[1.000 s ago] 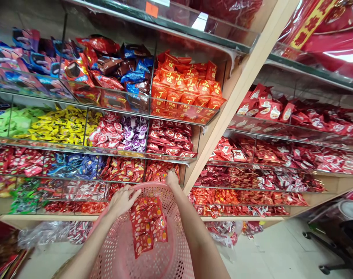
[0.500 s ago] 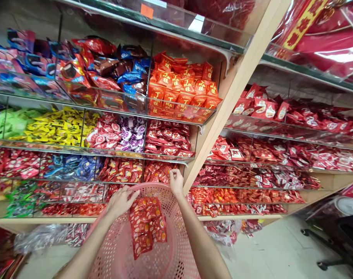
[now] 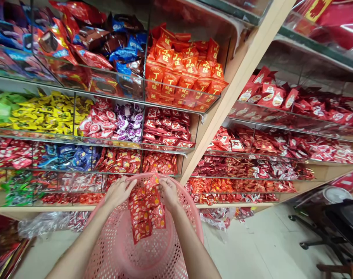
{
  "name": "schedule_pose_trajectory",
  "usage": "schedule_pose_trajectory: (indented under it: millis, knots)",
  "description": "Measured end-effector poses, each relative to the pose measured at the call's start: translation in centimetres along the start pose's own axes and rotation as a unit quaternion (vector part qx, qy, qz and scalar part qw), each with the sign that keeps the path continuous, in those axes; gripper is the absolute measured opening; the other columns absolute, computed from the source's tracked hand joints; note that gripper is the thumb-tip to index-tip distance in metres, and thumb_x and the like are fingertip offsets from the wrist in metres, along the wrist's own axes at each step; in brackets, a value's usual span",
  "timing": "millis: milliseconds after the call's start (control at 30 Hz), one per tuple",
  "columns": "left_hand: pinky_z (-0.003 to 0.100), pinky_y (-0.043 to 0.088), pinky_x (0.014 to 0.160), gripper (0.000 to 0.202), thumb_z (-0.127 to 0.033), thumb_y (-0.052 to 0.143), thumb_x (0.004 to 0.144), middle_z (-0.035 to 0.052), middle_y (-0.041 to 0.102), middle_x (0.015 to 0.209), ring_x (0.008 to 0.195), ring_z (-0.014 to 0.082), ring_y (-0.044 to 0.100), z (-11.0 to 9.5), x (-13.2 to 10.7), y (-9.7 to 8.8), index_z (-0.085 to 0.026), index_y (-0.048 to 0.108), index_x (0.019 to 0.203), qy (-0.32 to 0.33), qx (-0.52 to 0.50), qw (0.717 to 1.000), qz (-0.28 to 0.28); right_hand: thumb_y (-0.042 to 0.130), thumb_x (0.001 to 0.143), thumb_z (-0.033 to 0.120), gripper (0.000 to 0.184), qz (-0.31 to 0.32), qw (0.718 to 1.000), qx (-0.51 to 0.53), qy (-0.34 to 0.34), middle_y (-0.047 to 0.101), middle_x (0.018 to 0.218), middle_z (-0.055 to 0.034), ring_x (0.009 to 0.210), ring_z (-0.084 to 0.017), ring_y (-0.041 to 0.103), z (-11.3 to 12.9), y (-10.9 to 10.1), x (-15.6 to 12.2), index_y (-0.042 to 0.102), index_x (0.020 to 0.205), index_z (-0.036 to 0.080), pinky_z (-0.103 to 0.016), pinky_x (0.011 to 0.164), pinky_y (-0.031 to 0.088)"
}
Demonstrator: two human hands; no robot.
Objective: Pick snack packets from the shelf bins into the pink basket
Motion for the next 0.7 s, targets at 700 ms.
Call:
schedule_pose_trajectory:
  millis: [700]
  knots:
    - [0.038, 0.039, 0.086, 0.062, -0.053, 0.018, 0.089, 0.0109, 0.058, 0.103, 0.094, 0.0248, 0.054, -0.2, 0.1, -0.3, -0.019, 0.07, 0.09, 0.01, 0.01, 1.0, -0.003, 0.075, 0.048, 0.029, 0.045, -0.056, 0.993, -0.067, 0.079, 0.056, 0.056, 0.0073, 0.049, -0.012, 0.058, -4.9, -2.5, 0.6, 0.051, 0.085, 0.019, -0.023, 0.051, 0.044]
Point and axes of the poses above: each hand's wrist, its own x-axis towards the middle knuckle, its own y-axis out of the palm, z = x × y, the point moved 8 cm from there along x, towards the middle knuckle
